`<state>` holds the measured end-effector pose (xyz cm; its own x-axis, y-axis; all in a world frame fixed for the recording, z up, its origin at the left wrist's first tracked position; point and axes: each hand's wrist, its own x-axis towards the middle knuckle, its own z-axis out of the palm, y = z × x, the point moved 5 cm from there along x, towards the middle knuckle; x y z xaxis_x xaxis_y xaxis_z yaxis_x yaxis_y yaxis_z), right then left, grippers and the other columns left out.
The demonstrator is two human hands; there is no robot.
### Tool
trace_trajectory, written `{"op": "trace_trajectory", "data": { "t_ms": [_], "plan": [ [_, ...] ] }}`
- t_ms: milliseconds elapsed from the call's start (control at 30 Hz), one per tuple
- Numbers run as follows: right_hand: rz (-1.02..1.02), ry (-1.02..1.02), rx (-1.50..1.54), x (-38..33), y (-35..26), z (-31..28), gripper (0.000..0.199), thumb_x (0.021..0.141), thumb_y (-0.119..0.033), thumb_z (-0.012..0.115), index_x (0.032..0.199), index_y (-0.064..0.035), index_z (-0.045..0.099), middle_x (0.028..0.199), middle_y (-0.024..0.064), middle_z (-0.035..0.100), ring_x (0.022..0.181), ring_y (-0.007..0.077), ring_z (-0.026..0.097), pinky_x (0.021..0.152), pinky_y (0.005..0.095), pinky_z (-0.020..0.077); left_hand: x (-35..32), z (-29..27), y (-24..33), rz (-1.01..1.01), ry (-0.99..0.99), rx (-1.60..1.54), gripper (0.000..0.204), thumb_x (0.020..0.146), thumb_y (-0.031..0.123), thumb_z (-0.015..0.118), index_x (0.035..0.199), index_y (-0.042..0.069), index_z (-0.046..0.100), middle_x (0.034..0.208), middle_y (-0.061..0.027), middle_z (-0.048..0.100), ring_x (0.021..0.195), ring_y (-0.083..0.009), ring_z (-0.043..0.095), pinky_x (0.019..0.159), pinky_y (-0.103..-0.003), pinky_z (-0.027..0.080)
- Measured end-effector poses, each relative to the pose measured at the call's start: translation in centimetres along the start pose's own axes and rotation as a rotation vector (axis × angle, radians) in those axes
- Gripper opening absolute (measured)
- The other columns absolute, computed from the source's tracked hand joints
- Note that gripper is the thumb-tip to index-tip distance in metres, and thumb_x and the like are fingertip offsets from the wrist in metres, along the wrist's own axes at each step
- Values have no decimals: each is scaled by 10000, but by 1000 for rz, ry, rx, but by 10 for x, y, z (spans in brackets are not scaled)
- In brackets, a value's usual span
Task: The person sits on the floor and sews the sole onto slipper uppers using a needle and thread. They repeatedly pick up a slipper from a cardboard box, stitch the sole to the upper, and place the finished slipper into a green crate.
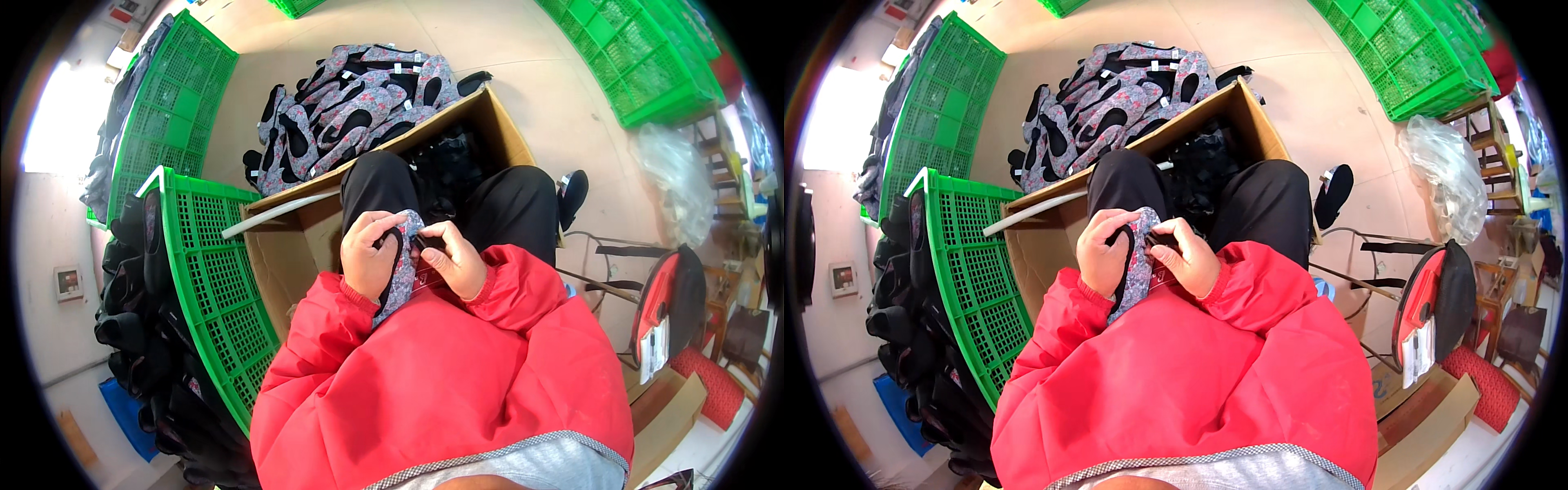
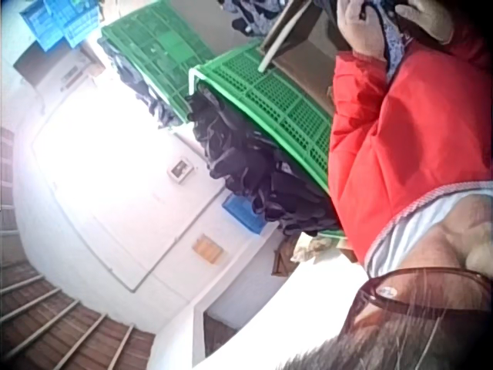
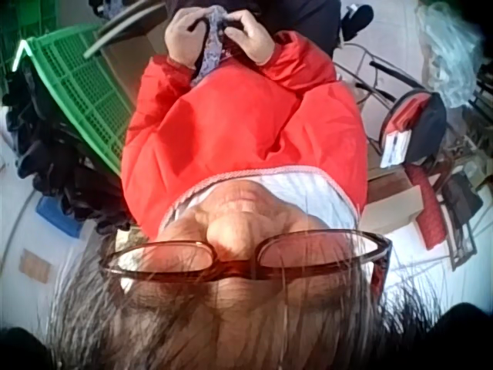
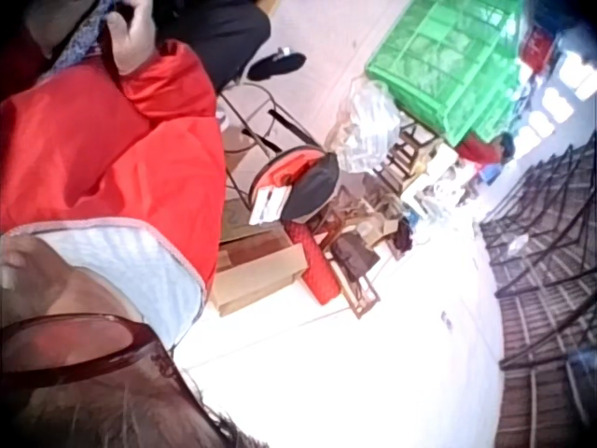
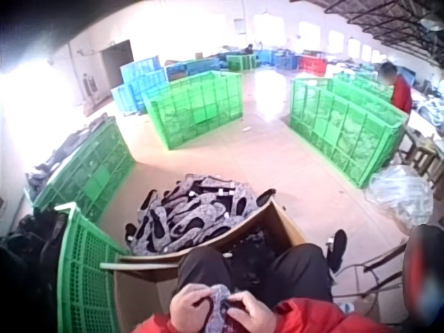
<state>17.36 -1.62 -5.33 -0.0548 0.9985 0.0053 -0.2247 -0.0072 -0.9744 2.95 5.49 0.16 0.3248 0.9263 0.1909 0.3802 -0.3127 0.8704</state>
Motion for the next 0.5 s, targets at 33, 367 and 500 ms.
{"op": "trace_trajectory", "data": {
  "t_ms": [33,367,500],
  "plan": [
    [7,-2,-148,-3,-5,-1,340,990,-211,581,1217,10,458,1107,79,574,990,112,574,889,255,464,-1,1,3,11,24,16,335,712,-128,548,959,17,721,928,-98,670,872,-219,660,786,-279,504],
    [-104,188,-365,-3,-9,8,268,919,-156,656,1110,-13,534,1028,165,637,956,308,655,820,340,501,-2,7,5,54,68,64,282,720,-88,608,941,40,728,904,-78,662,772,-212,634,691,-284,500],
    [-133,208,-422,-1,-12,9,247,921,-148,651,1099,-19,538,1022,170,646,940,321,663,803,348,509,-2,7,5,35,57,98,307,716,-113,573,942,25,727,915,-89,670,823,-216,657,736,-280,508]
  ]
}}
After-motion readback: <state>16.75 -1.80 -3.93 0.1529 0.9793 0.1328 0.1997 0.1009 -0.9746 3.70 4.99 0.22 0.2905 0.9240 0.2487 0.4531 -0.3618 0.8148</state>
